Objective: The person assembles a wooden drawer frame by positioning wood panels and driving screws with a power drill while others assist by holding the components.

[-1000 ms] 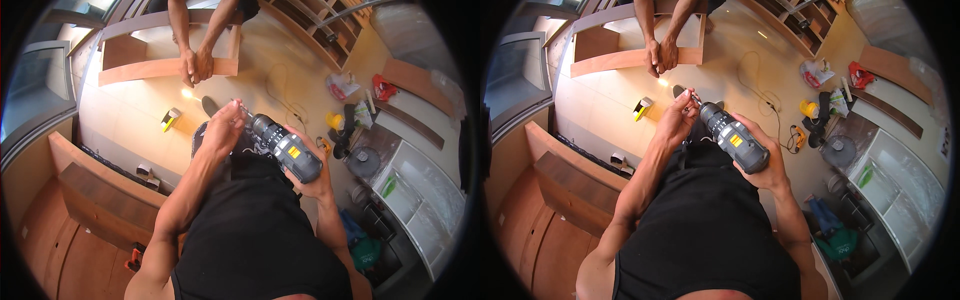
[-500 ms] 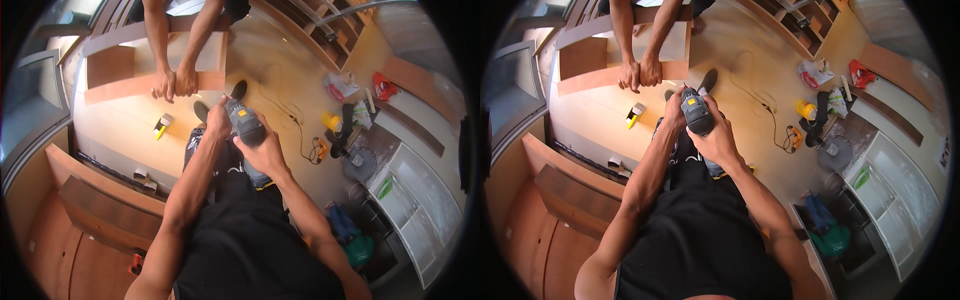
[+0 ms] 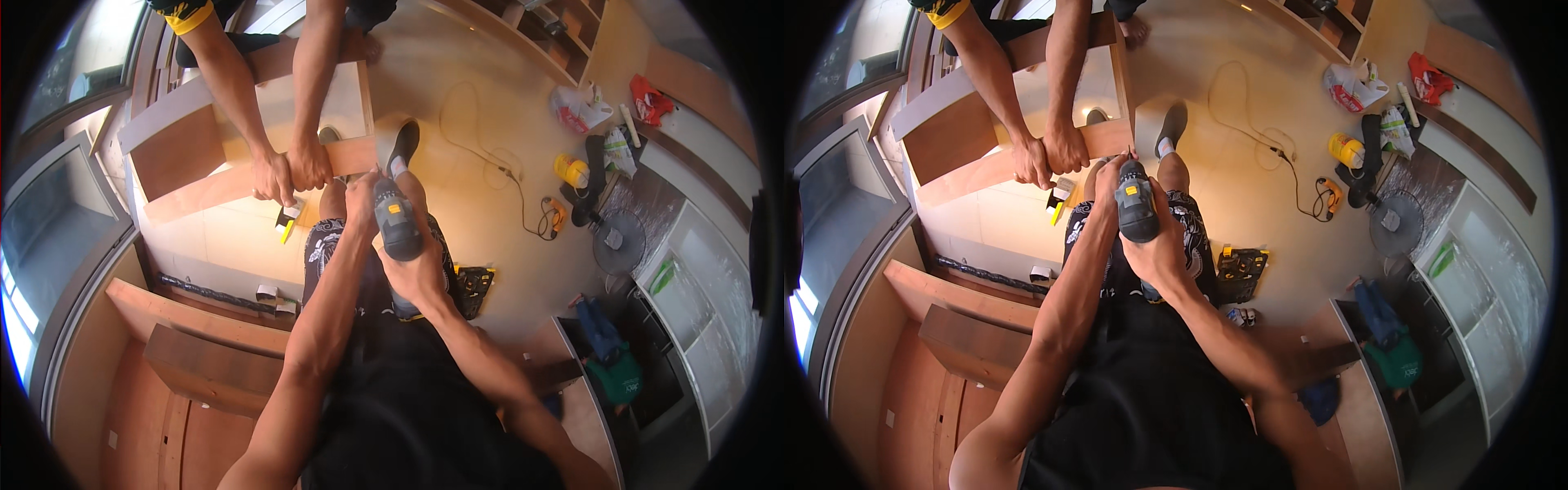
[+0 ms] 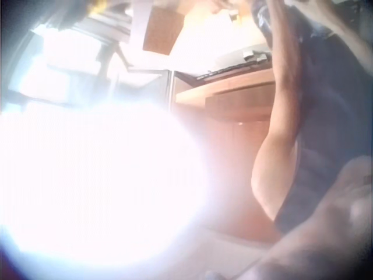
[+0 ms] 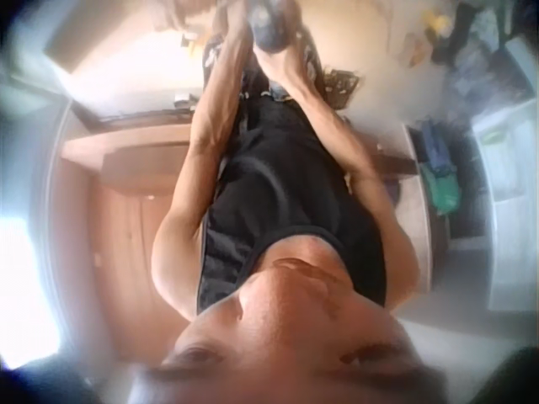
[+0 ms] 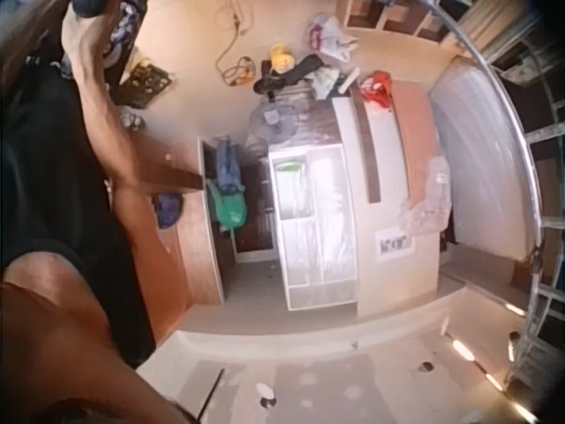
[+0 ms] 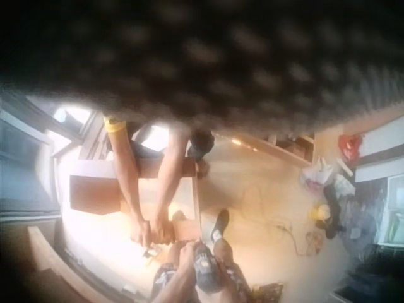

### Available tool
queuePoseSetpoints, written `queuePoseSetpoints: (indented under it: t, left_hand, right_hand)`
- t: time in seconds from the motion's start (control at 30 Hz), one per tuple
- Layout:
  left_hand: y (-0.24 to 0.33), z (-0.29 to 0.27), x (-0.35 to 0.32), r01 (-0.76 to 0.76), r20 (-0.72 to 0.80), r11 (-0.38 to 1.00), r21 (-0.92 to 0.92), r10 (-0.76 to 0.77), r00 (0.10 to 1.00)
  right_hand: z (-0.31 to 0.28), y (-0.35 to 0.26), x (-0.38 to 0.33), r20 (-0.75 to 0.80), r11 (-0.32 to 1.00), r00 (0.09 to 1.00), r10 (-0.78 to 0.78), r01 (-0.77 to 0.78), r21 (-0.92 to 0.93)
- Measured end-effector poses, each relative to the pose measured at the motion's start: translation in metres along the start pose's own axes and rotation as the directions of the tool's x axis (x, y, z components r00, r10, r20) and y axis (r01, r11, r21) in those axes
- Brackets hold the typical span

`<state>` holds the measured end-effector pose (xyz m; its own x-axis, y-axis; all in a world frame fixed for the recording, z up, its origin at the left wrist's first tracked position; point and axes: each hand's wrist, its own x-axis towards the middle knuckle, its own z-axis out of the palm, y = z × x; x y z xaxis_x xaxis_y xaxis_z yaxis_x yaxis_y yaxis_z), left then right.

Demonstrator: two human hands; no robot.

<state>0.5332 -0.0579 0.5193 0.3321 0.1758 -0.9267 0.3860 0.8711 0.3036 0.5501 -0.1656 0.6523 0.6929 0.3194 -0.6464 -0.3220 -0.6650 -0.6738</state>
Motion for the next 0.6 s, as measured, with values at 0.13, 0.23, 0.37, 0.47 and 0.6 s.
queuePoseSetpoints:
  t: [0.13,0.23,0.37,0.47,0.6]
  left_hand:
    - [0.001,-0.003,0.012,0.006,-0.039,1.000,0.028,-0.005,0.999]
    - [0.000,-0.008,0.021,0.009,-0.039,1.000,0.018,-0.008,0.999]
    - [0.001,-0.012,0.029,0.049,-0.023,0.999,0.018,-0.048,0.999]
    - [0.003,-0.011,0.033,0.020,0.004,0.999,-0.030,-0.020,1.000]
    - [0.013,-0.002,0.027,0.015,-0.053,0.982,0.190,-0.005,0.999]
  right_hand:
    - [0.008,-0.008,0.006,-0.014,0.998,0.998,0.066,-0.066,-0.007]
    - [0.012,-0.019,0.012,-0.005,0.998,0.998,0.069,-0.069,0.005]
    - [0.018,-0.014,0.018,-0.014,0.997,0.997,0.073,-0.074,-0.027]
    - [0.017,-0.019,0.024,-0.021,0.996,0.998,0.061,-0.062,-0.062]
    - [0.016,-0.021,0.029,-0.020,0.994,0.995,0.093,-0.094,-0.063]
